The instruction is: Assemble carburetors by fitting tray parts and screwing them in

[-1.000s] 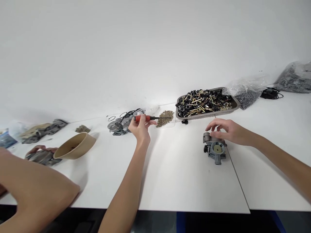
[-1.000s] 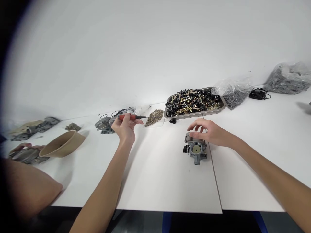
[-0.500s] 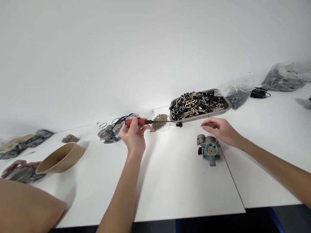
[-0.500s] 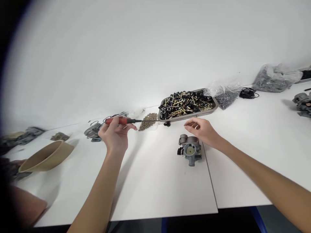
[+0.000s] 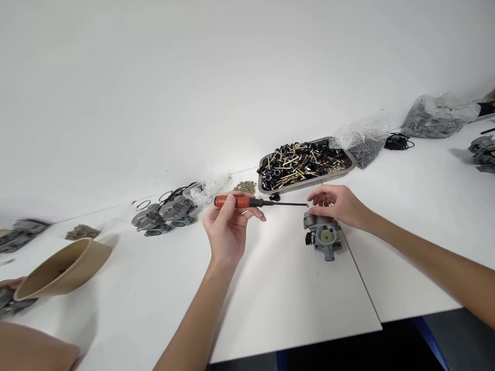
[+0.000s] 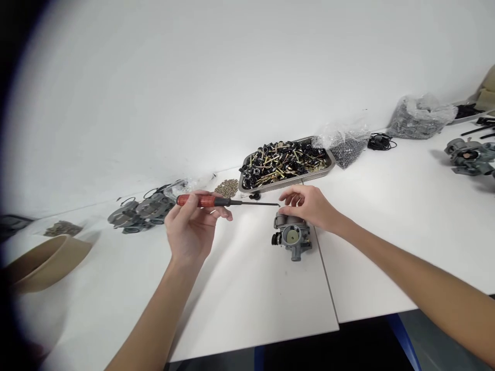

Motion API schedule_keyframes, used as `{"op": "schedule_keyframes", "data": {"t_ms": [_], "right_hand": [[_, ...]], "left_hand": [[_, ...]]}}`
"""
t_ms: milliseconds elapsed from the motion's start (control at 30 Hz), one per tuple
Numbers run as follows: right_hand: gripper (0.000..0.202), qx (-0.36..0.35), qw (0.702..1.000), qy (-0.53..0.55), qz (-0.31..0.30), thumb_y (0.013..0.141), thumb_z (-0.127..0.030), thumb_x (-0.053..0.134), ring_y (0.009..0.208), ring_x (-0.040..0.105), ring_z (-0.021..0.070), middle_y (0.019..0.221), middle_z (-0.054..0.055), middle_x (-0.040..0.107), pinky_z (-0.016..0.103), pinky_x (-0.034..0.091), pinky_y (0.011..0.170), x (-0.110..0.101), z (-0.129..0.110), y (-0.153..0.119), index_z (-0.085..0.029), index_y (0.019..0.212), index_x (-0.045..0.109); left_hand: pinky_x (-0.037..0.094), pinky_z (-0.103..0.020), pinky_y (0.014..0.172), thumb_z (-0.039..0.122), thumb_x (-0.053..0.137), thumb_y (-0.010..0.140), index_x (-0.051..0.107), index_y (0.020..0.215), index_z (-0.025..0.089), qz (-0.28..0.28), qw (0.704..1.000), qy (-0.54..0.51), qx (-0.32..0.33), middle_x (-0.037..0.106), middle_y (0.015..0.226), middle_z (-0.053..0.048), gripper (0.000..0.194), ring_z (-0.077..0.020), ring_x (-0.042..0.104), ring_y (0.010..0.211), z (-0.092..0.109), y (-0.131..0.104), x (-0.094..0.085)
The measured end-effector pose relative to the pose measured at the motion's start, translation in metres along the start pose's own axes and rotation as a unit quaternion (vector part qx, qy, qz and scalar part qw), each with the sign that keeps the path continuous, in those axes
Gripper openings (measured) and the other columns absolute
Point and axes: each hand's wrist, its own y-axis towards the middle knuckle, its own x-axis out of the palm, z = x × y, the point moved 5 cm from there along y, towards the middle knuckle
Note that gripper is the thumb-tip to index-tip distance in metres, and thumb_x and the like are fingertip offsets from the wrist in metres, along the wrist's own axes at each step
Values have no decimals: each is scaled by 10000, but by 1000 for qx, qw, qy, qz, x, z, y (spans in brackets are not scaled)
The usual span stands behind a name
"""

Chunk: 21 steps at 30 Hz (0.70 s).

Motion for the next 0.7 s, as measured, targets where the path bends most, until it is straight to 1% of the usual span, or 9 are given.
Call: {"op": "schedule_keyframes", "data": {"t_ms": [133,233,333,400,467,567,700], "right_hand": [[356,-2,1000,-1,-1,702,-448,798,753,605,155,819,46,668,328,529,716,2,1,0,-167,904,714],[268,-5,1000,11,2,720,-406,782,752,624,156,837,50,683,330,536,723,2,1,0,-168,828,723],[207,-17,999,32,26,723,-369,773,781,648,166,854,56,698,348,545,770,-2,-3,0,-174,785,743],[223,-9,997,58,43,714,-379,780,806,659,176,874,63,715,372,548,810,-7,-4,0,-184,819,766],[264,20,995,90,48,700,-393,794,767,650,169,848,64,726,388,548,802,-10,-3,0,-189,867,782],[290,52,987,146,36,664,-378,830,674,617,141,750,49,716,384,539,763,-9,0,0,-183,875,792],[277,69,968,240,7,620,-349,865,690,645,152,711,42,710,386,545,780,-3,4,2,-172,819,790]], "left_hand": [[557,-354,473,391,648,818,655,783,147,-7,1000,2,-11,673,782,-72,246,-160,612,494,1,-4,4],[559,-360,476,387,645,819,659,788,148,-9,1000,-1,-11,677,795,-77,242,-164,616,492,1,-5,5],[555,-355,479,384,636,823,664,795,150,-3,1000,-5,-9,680,784,-76,238,-165,617,495,2,-5,4],[551,-353,476,390,642,817,660,791,152,7,1000,-6,-2,679,770,-71,240,-163,612,496,3,-4,2],[548,-353,475,400,652,811,655,792,155,18,1000,-8,10,679,770,-67,246,-158,604,496,4,-4,0],[548,-356,478,422,656,811,651,802,167,21,999,-8,24,682,786,-65,256,-149,591,496,5,-4,0],[549,-354,480,426,634,832,656,807,185,14,999,-5,31,680,799,-56,243,-135,579,491,6,-5,1]]}}
